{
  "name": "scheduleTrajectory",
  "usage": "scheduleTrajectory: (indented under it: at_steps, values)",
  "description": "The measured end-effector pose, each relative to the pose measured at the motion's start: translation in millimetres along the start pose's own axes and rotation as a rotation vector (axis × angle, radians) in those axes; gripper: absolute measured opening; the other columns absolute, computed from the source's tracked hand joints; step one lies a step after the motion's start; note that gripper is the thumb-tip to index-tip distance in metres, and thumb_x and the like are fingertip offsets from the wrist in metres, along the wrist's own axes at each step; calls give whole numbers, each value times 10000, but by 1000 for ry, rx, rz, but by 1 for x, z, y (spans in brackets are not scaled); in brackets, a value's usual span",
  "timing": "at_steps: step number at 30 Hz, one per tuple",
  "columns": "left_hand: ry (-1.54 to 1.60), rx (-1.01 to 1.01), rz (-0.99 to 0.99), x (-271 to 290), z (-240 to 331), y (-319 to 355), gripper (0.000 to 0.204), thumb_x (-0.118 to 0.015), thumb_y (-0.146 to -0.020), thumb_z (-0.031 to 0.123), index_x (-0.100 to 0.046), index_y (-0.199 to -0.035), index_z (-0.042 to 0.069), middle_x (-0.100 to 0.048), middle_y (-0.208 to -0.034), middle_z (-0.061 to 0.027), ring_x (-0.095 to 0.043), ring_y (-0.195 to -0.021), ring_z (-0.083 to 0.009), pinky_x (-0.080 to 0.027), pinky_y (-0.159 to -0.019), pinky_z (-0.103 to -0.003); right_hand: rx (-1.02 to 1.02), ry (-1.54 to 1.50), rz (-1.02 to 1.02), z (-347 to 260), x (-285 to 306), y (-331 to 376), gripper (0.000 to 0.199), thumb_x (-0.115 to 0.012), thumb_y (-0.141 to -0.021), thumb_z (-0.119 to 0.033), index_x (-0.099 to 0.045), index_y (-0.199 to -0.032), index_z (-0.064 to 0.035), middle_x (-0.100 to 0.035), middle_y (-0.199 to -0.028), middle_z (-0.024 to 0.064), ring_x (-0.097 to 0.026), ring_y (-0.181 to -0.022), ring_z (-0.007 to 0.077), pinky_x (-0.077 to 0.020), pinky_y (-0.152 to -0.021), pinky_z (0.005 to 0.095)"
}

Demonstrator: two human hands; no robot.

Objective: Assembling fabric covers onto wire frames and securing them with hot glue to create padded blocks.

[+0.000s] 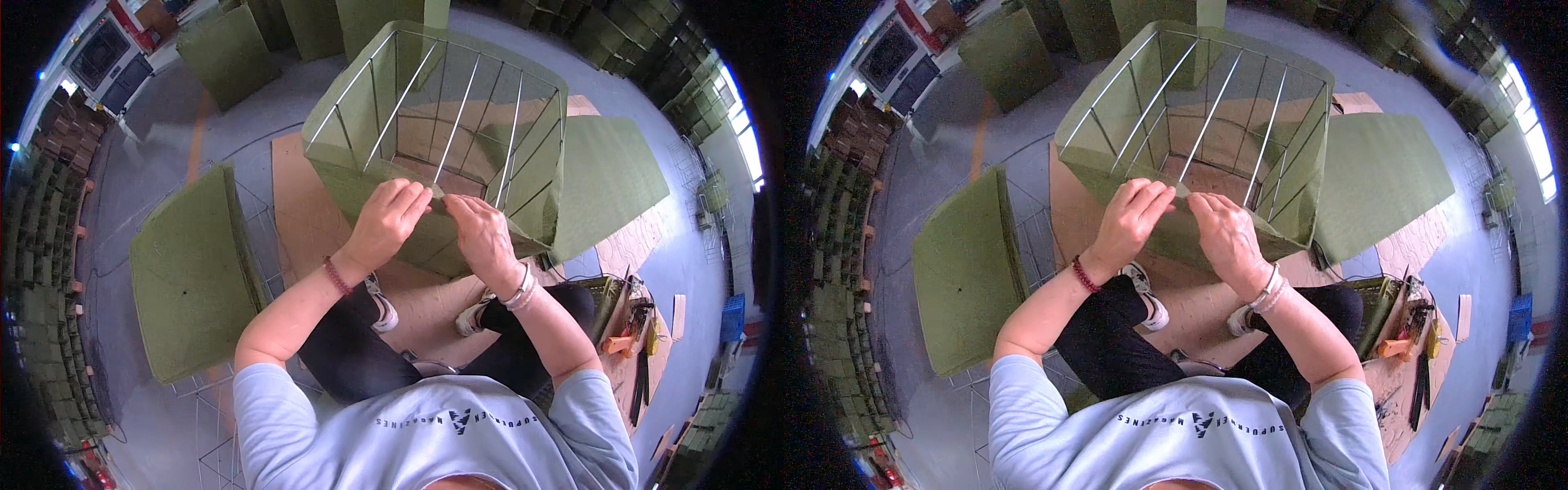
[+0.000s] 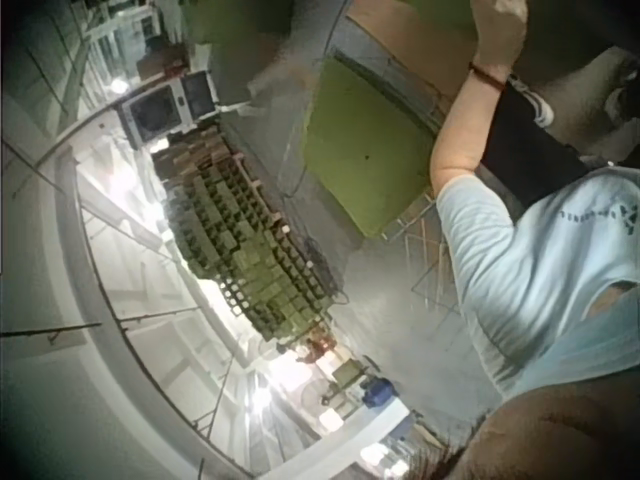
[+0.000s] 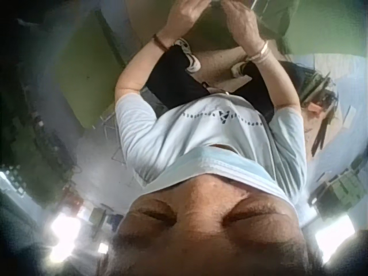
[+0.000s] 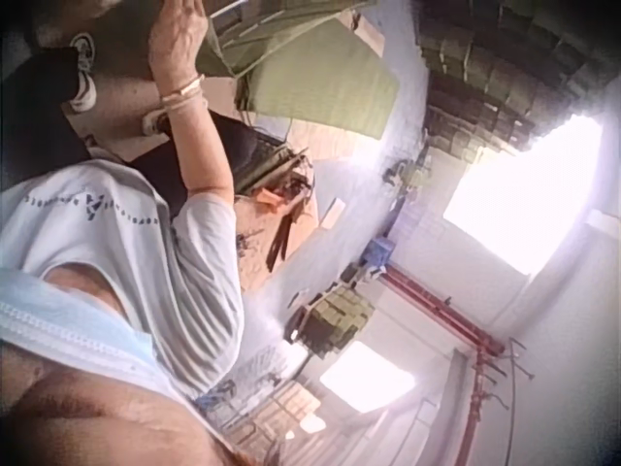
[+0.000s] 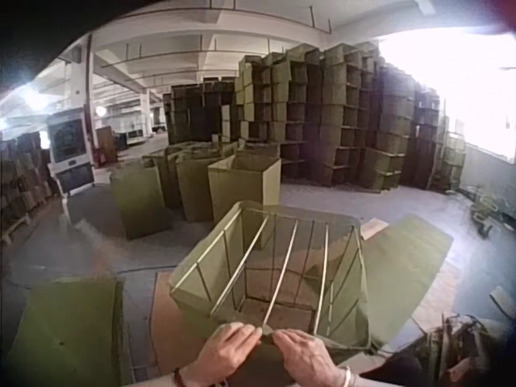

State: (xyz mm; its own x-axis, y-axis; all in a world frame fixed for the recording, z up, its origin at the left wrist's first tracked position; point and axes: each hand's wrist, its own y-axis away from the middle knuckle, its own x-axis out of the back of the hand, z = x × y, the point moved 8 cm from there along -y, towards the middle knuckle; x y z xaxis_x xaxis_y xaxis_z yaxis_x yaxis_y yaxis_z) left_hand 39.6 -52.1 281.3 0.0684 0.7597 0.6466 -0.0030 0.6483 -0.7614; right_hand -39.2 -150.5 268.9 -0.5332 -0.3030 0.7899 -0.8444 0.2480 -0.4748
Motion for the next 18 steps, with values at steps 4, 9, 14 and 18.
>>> scheduleTrajectory:
  at_steps: [4, 9, 14, 18]
  values:
    - [79, 0, -21, -8, -8, -11, 189, -739, -737, 70, -672, -909, 34, -629, -897, -60, -587, -868, -243, -513, -749, -361, -159, -156, -47, 8, 7, -7, 151, -556, -788, 34, -628, -918, 6, -642, -815, 240, -643, -842, 404, -509, -720, 458]
    - [336, 91, -87, -13, -32, -18, 102, -726, -783, 122, -657, -823, 57, -617, -820, -63, -577, -816, -254, -499, -711, -367, -189, -202, -312, 18, 4, -23, 170, -609, -865, -18, -664, -1018, 33, -644, -911, 270, -648, -891, 405, -517, -766, 396]
    - [147, 121, -67, -3, -20, -12, 195, -740, -749, 34, -689, -937, 32, -652, -897, -70, -606, -870, -255, -519, -759, -364, 43, -94, 134, 10, 56, 23, 357, -598, -829, 10, -586, -1183, 55, -630, -1157, 238, -613, -1086, 381, -505, -929, 403]
    - [101, -92, -8, -12, 40, -18, 287, -703, -779, 73, -679, -1056, 4, -648, -978, -90, -603, -936, -256, -519, -815, -359, 134, 80, 49, 16, 45, 55, 509, -590, -772, -12, -519, -1268, 76, -566, -1295, 233, -540, -1238, 362, -444, -1055, 424]
